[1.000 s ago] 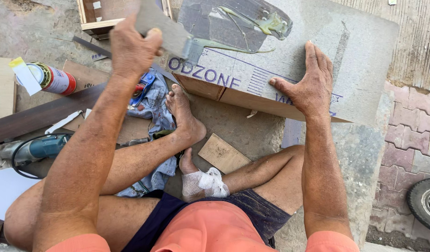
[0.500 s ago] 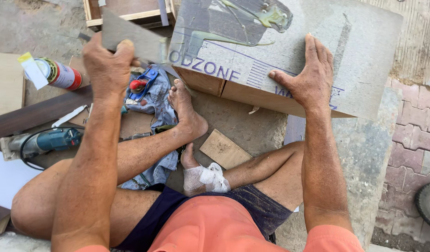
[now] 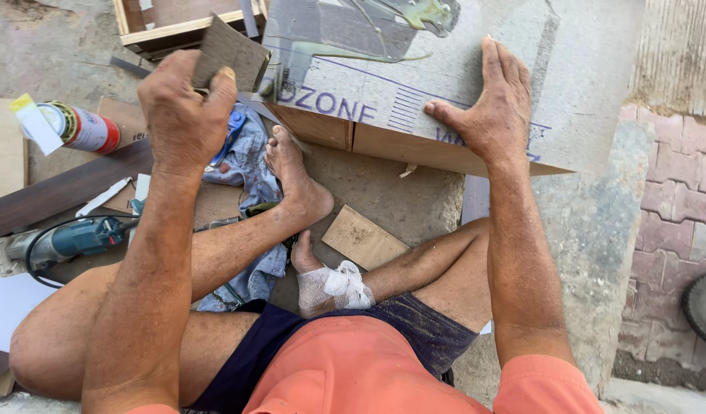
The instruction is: The person sits on the floor and uses a putty knife to spread a yellowish wood filler onto the top surface of a small wooden box. They repeatedly dip the knife into a can to gather more filler and smooth it across the surface.
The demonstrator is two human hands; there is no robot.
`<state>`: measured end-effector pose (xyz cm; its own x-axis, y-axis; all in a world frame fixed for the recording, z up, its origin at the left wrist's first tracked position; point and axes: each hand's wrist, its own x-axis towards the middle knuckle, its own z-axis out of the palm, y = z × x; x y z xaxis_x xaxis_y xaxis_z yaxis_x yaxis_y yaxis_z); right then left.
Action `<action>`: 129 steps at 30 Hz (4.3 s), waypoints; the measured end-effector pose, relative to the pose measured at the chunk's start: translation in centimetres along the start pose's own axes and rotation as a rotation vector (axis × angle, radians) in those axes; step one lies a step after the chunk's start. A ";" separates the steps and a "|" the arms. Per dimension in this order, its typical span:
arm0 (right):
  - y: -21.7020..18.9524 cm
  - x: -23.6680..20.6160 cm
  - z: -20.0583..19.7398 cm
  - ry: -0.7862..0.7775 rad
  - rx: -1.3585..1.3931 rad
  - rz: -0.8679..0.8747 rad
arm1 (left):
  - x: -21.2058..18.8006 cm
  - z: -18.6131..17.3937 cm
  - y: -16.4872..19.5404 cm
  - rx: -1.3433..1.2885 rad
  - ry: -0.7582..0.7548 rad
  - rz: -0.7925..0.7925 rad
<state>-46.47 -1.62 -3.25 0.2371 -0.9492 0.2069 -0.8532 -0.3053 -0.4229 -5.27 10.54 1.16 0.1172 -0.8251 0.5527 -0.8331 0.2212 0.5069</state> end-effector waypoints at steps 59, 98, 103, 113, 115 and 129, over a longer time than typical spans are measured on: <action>1.2 -0.4 0.6 0.018 -0.039 -0.068 | 3.7 3.5 7.2 0.139 -0.290 0.484; 1.1 -0.5 0.5 0.045 -0.026 -0.105 | 1.6 4.0 8.4 0.178 -0.451 0.565; 1.1 -0.7 0.3 0.008 -0.014 -0.056 | 1.0 -0.1 8.6 0.047 -0.398 0.528; 0.4 -0.2 0.4 0.030 -0.015 -0.064 | 5.0 1.2 0.2 -0.034 -0.192 0.253; 0.3 -0.2 0.4 0.015 -0.017 -0.061 | 5.3 0.2 -0.5 -0.098 -0.242 0.142; -1.1 -0.1 -0.6 0.012 -0.023 -0.065 | 9.3 0.4 -6.5 -0.122 -0.496 0.012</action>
<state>-45.80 -1.12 -2.27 0.2866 -0.9266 0.2434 -0.8466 -0.3639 -0.3883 1.09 1.22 2.77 -0.1876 -0.9630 0.1937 -0.7600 0.2672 0.5924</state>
